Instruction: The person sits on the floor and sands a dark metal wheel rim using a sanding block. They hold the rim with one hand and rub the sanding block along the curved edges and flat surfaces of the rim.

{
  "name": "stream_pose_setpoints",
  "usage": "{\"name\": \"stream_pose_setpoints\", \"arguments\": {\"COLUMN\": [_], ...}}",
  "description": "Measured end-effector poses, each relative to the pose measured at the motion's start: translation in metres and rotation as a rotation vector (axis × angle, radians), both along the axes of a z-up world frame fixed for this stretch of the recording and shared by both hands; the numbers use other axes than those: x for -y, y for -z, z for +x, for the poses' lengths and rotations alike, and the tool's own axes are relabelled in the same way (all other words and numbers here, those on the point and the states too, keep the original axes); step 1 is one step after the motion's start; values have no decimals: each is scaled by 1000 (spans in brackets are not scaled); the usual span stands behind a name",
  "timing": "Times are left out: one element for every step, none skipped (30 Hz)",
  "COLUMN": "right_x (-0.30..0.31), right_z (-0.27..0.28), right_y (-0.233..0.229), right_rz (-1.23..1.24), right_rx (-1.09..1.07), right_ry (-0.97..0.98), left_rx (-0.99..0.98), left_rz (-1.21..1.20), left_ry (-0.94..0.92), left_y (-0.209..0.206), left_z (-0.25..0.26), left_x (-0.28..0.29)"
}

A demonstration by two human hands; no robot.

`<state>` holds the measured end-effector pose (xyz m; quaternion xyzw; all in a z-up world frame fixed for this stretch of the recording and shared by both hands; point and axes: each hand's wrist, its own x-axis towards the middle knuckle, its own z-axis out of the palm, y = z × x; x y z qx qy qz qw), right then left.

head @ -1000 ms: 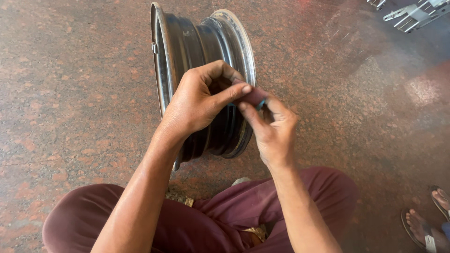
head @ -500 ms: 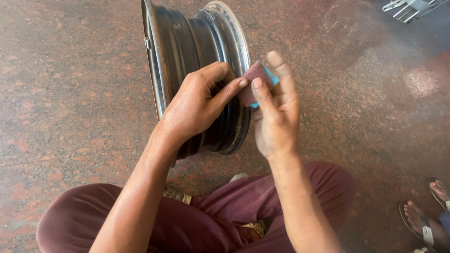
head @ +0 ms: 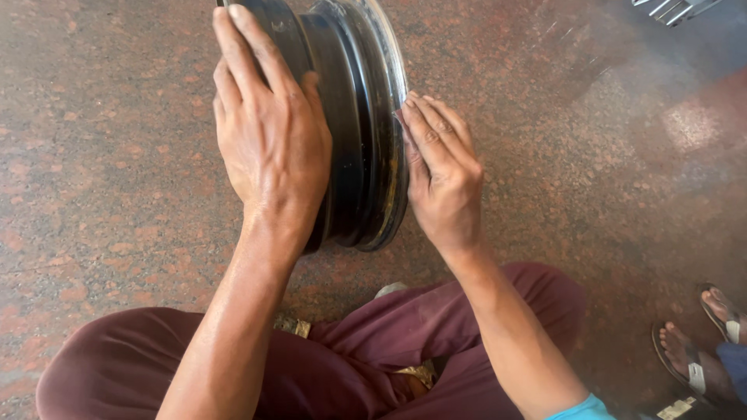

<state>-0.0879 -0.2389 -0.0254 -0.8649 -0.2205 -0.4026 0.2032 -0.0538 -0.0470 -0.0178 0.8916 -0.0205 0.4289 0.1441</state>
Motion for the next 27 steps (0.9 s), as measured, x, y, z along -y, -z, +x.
{"name": "stream_pose_setpoints", "arguments": {"right_x": [-1, -4, -8, -9, -11, -11, -11, -11, -10, -9, -9, -10, -12, -11, -10, -11, -11, -11, -11, -13, -14, -17, -20, -18, -17, -18, -17], "right_z": [-2, -2, 0, 3, 6, 9, 12, 14, 13, 10, 7, 2, -4, -8, 0, 18, 32, 39, 44, 49, 38, 14, 3, 5, 8, 12, 23], "right_y": [1, 2, 3, 2, 2, 1, 1, 2, 3, 4, 5, 7, 8, 9, 8, 5, 1, -2, -6, -10, -9, -5, -2, -2, -1, 0, -2], "right_rz": [-20, -39, -44, -53, -62, -35, -8, 17, -52, -118, -184, -178, -173, -173, -195, -214, -234, -209, -184, -159, -158, -158, -157, -159, -161, -161, -140], "right_rx": [-1, -4, -7, -9, -12, -49, -86, -122, -66, -6, 53, 37, 21, -1, 43, 88, 133, 95, 56, 27, 29, 30, 31, 43, 55, 67, 47], "right_ry": [8, 12, 9, 12, 14, 1, -12, -25, 2, 28, 54, 64, 74, 81, 80, 75, 70, 51, 31, 15, 43, 68, 94, 91, 87, 84, 64], "left_rx": [-47, -94, -148, -201, -255, -273, -292, -309, -278, -243, -208, -178, -148, -124, -111, -96, -82, -106, -131, -146, -173, -200, -227, -212, -198, -182, -207], "left_rz": [-59, -117, -132, -150, -168, -164, -160, -158, -130, -100, -70, -52, -34, -22, -34, -43, -51, -61, -70, -79, -71, -63, -54, -42, -30, -15, -40], "left_ry": [21, 39, 29, 24, 19, 9, -2, -13, -25, -38, -51, -59, -68, -79, -66, -55, -44, -46, -47, -46, -52, -59, -67, -76, -84, -92, -82], "left_y": [0, 0, -1, -3, -4, -6, -9, -10, -10, -11, -12, -12, -11, -9, -8, -8, -8, -8, -10, -14, -17, -18, -18, -15, -12, -10, -10], "left_z": [4, 7, 12, 17, 22, 26, 30, 32, 32, 33, 32, 32, 31, 29, 29, 29, 29, 29, 29, 33, 34, 34, 34, 32, 31, 30, 32], "left_x": [0, -2, -4, -4, -5, -5, -7, -8, -9, -10, -10, -12, -13, -12, -10, -11, -11, -11, -11, -11, -12, -13, -14, -13, -12, -12, -11]}}
